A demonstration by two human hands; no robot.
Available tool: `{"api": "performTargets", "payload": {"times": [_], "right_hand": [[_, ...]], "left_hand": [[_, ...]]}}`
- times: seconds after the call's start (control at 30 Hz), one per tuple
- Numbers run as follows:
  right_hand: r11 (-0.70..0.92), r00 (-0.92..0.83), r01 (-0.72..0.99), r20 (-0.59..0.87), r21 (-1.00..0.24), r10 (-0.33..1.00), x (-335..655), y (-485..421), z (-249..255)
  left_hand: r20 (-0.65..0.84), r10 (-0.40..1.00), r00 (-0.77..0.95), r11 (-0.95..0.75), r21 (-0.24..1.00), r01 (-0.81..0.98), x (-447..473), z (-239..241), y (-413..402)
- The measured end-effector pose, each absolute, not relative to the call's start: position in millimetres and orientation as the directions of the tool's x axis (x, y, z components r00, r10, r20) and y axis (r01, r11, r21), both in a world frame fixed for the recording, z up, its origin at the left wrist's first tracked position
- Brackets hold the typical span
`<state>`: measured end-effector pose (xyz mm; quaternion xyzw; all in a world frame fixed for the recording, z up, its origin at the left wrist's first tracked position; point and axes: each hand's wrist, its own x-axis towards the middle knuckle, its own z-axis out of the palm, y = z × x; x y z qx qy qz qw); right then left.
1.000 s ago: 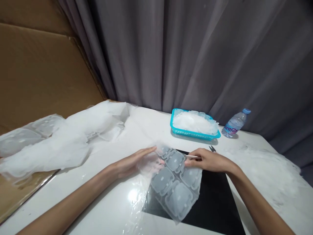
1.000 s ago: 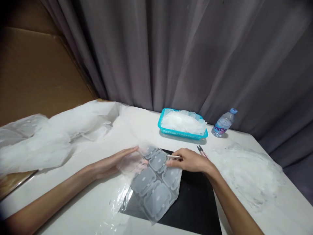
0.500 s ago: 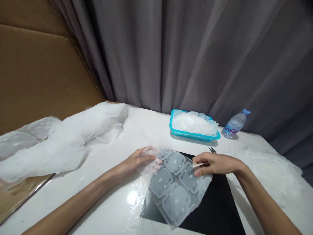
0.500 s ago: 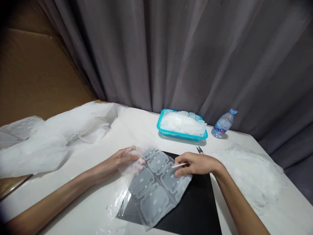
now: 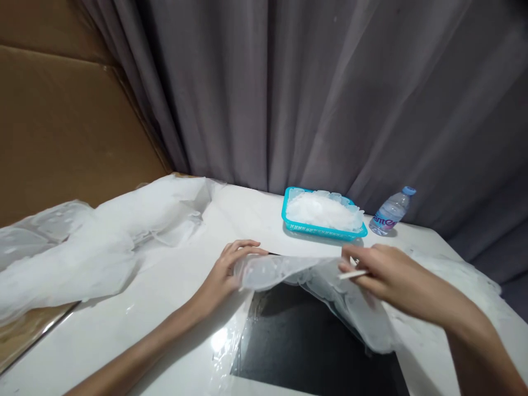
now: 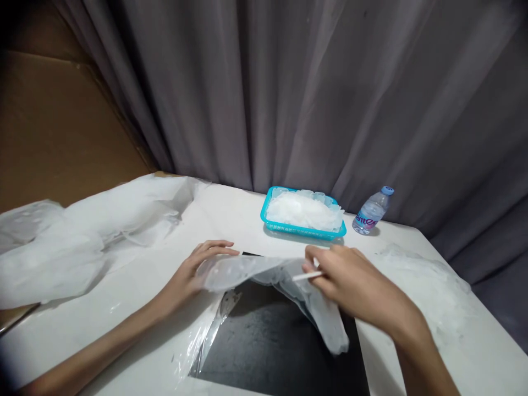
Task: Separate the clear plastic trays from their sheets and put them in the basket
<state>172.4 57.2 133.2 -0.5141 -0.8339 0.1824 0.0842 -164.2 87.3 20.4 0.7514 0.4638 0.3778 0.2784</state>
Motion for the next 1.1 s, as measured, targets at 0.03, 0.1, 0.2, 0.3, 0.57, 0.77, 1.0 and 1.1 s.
{"api": "performTargets", "payload": {"times": [0.03, 0.1, 0.2, 0.3, 0.57, 0.77, 1.0, 1.1], "right_hand": [[0.45, -0.488, 0.833, -0.047, -0.322, 0.871, 159, 48, 131], [0.558, -0.585, 0.801, -0.084, -0.219, 0.807, 127, 28, 120], [0.72, -0.738, 0.672, -0.246, -0.175, 0.629, 81, 6, 92], [0.763, -0.796, 0.598, -0.294, -0.246, 0.529, 57, -1, 70], [0.457, -0.514, 0.834, -0.136, -0.309, 0.847, 97, 50, 68], [0.347, -0.414, 0.858, -0.109, -0.378, 0.904, 110, 78, 38], [0.445, -0.493, 0.66, 0.097, -0.605, 0.864, 99, 87, 17], [0.411, -0.504, 0.672, 0.027, -0.616, 0.863, 99, 87, 18]], "left_hand": [[0.32, 0.906, 0.279, -0.422, 0.749, 0.512, -166, 18, 90], [0.308, 0.915, 0.262, -0.404, 0.733, 0.547, -172, 14, 96], [0.23, 0.946, 0.226, -0.316, 0.798, 0.512, -181, 11, 106], [0.073, 0.963, 0.258, -0.166, 0.917, 0.363, -189, 12, 112], [-0.213, 0.94, 0.267, 0.171, 0.97, 0.17, -193, 19, 106], [-0.059, 0.954, 0.293, 0.051, 0.998, 0.033, -181, 23, 102], [0.027, 0.897, 0.441, -0.037, 0.999, 0.015, -168, 33, 95], [0.033, 0.905, 0.423, -0.139, 0.965, 0.224, -172, 34, 98]]}}
